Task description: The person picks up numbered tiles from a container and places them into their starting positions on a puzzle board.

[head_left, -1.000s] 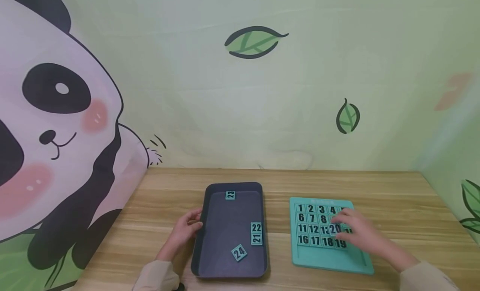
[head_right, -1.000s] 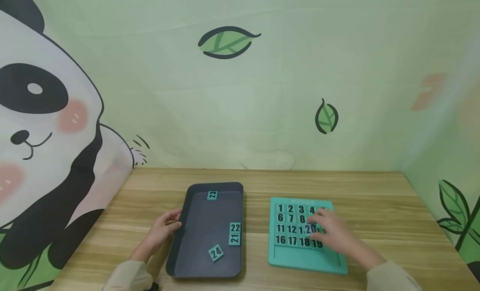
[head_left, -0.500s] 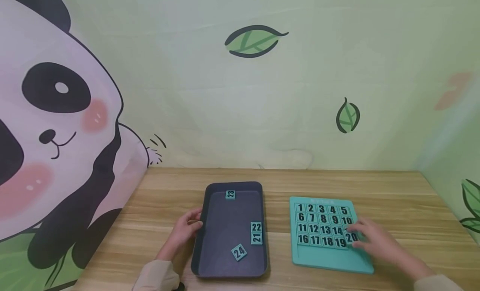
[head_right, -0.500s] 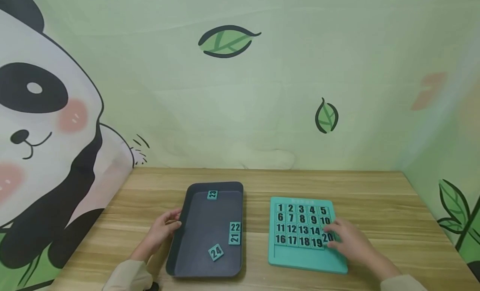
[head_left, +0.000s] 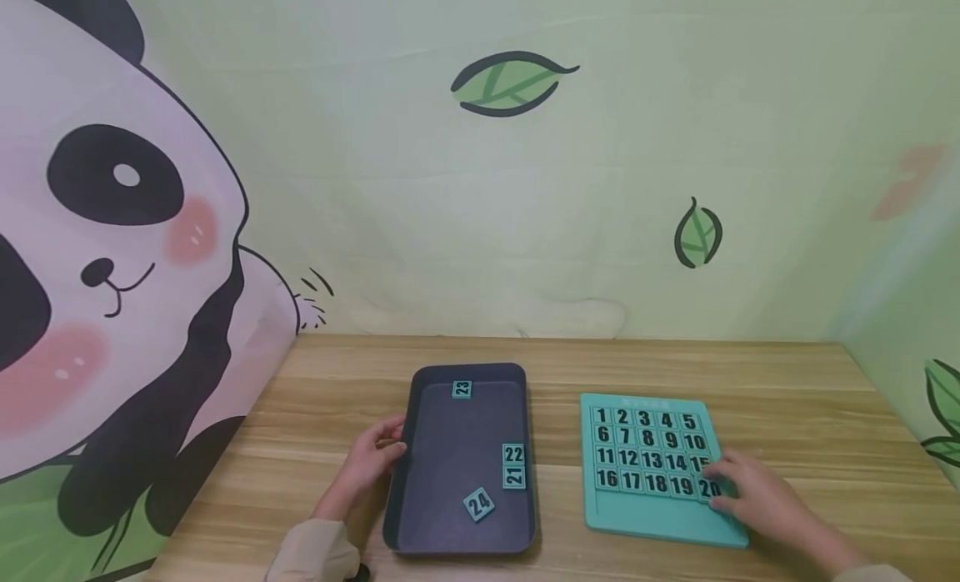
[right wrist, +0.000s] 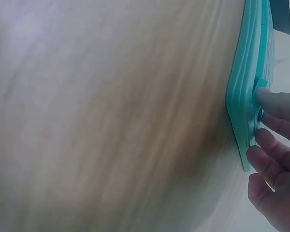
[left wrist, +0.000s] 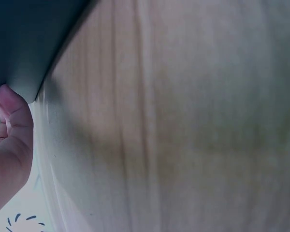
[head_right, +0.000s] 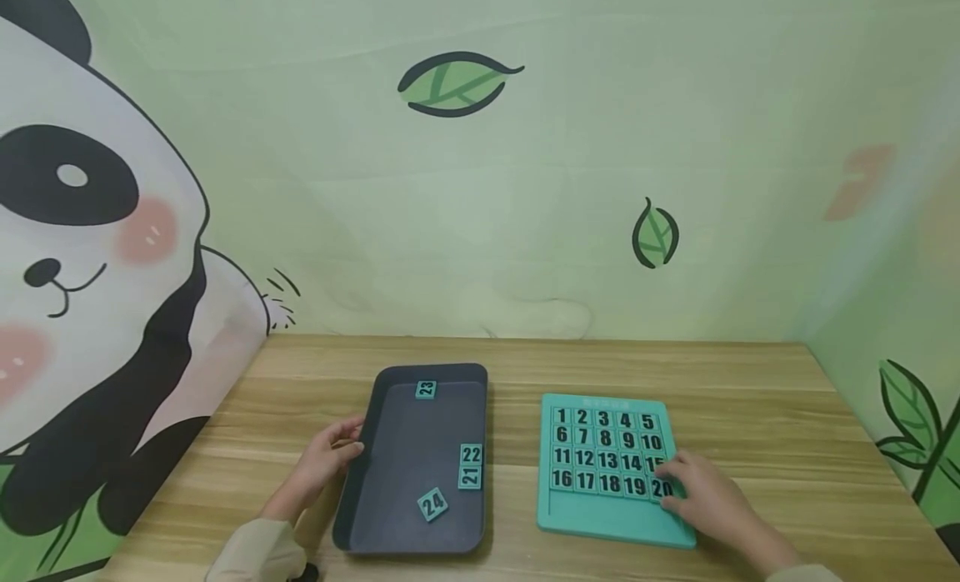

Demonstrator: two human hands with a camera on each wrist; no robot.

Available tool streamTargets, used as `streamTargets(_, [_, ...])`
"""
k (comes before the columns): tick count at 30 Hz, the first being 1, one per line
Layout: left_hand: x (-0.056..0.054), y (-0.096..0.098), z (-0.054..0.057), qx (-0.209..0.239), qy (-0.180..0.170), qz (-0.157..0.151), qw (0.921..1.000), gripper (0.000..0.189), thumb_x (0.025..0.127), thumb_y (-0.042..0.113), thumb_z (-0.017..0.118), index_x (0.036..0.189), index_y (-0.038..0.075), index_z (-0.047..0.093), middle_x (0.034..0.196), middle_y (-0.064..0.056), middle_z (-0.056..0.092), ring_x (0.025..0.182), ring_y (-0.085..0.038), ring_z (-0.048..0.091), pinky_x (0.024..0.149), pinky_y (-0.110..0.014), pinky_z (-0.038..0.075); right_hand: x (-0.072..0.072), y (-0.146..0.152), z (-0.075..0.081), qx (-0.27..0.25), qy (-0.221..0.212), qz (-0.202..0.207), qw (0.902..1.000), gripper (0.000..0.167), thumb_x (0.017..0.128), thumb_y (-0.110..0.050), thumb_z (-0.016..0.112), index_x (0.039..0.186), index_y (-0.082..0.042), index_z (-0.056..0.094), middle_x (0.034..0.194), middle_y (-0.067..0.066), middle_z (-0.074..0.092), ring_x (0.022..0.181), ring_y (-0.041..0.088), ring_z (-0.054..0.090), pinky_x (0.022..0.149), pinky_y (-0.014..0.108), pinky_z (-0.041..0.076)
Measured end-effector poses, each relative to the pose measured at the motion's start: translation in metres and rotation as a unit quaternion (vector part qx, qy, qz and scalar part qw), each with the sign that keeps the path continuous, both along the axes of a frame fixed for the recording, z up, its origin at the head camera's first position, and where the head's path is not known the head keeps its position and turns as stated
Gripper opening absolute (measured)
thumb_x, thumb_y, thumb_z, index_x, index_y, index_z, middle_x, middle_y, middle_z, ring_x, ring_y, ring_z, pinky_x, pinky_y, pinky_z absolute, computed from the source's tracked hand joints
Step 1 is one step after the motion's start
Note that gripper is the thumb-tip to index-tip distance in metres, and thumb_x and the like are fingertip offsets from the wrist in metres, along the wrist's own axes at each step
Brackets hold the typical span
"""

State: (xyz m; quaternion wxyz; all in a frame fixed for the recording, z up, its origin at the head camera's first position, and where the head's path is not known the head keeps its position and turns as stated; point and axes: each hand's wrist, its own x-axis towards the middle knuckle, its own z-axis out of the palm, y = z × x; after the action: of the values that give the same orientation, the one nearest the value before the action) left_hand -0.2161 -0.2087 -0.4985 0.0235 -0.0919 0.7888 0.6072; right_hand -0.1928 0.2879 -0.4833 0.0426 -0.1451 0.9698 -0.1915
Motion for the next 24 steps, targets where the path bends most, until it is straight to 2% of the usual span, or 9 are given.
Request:
streamTargets(8, [0.000, 0.000, 0.000, -0.007, -0.001, -0.001, 1.0000, 0.043, 0.080, -0.006, 0.050, 0.123, -0.002, 0.047, 0.106, -0.019, 0.050, 0.091, -0.021, 0.054, 0.060, -0.029, 0.046, 0.000, -0.002, -0.001, 0.012, 0.003, -0.011, 0.9999, 0.034, 0.063, -0.021, 0.072, 0.094, -0.009, 0.064, 0.095, 0.007, 0.057, 0.087, 0.024, 0.056, 0.074, 0.045, 0.046])
streamTargets(12, [0.000, -0.001, 0.000, -0.004, -0.001, -0.001, 1.0000, 0.043, 0.080, -0.006, 0.050, 0.123, -0.002, 0.047, 0.106, -0.019, 0.049, 0.090, -0.020, 0.054, 0.060, -0.029, 0.046, -0.001, -0.003, 0.001, 0.022, 0.019, -0.003, 0.9996, 0.036, 0.062, -0.022, 0.073, 0.094, -0.010, 0.064, 0.095, 0.007, 0.057, 0.086, 0.024, 0.055, 0.072, 0.044, 0.046])
streamTargets(18, [0.000, 0.000, 0.000, -0.006, -0.003, 0.003, 1.0000, 0.043, 0.080, -0.005, 0.051, 0.123, -0.001, 0.047, 0.107, -0.019, 0.050, 0.093, -0.021, 0.054, 0.060, -0.029, 0.045, -0.007, -0.010, 0.014, 0.006, 0.057, 0.019, 0.9982, 0.032, 0.066, -0.020, 0.071, 0.095, -0.008, 0.064, 0.096, 0.010, 0.058, 0.088, 0.028, 0.055, 0.073, 0.046, 0.046])
streamTargets(24, [0.001, 0.000, 0.001, -0.002, -0.003, 0.002, 1.0000, 0.044, 0.080, -0.004, 0.051, 0.124, 0.000, 0.047, 0.108, -0.019, 0.050, 0.092, -0.021, 0.054, 0.060, -0.029, 0.045, -0.017, -0.026, 0.027, -0.007, 0.100, 0.046, 0.9940, 0.028, 0.071, -0.017, 0.069, 0.096, -0.007, 0.064, 0.090, 0.003, 0.057, 0.082, 0.020, 0.055, 0.066, 0.035, 0.047])
